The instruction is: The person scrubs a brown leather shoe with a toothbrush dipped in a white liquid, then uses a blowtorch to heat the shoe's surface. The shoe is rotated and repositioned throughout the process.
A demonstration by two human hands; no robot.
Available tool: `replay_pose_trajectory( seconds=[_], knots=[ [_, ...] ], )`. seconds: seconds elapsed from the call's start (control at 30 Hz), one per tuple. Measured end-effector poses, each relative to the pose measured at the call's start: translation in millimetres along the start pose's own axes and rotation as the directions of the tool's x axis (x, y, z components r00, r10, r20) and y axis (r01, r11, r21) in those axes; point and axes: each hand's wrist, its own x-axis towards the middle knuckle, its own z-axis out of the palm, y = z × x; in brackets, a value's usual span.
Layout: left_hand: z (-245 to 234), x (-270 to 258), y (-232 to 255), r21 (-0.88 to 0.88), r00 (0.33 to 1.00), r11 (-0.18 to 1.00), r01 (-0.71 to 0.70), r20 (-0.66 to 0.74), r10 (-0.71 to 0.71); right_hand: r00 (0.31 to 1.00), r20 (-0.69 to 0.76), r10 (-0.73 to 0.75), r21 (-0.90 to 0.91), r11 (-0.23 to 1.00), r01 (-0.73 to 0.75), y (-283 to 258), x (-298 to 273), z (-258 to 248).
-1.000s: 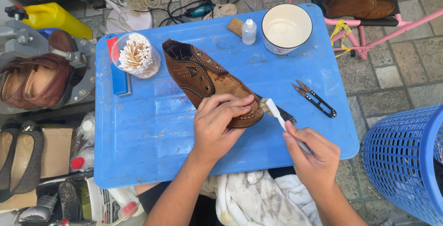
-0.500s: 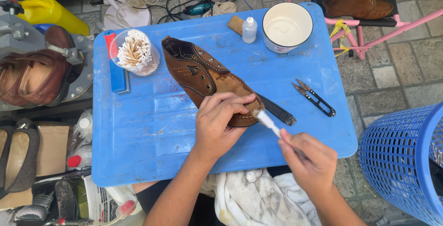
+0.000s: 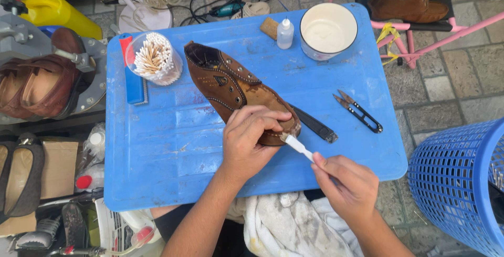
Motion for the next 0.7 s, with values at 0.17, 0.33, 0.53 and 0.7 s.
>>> replay_pose_trajectory(
  seconds=[0.17, 0.33, 0.53, 0.7],
  knots=[
    [-4, -3, 0, -0.043, 0.999, 0.999, -0.032, -0.014, 0.031, 0.992, -0.064, 0.109, 0.047, 0.993, -0.106, 2, 3, 4],
    [-11, -10, -1, -0.163, 0.995, 0.983, -0.087, -0.056, 0.079, 0.998, 0.021, 0.059, 0.197, 0.978, -0.062, 8, -10, 4],
    [-30, -25, -2, -0.249, 0.995, 0.963, -0.103, -0.030, 0.098, 0.966, 0.129, 0.226, 0.353, 0.899, -0.257, 37, 2, 18],
    [-39, -44, -8, -0.209, 0.976, 0.968, -0.136, -0.198, 0.095, 0.968, 0.164, 0.189, 0.360, 0.902, -0.237, 23, 8, 40]
  ],
)
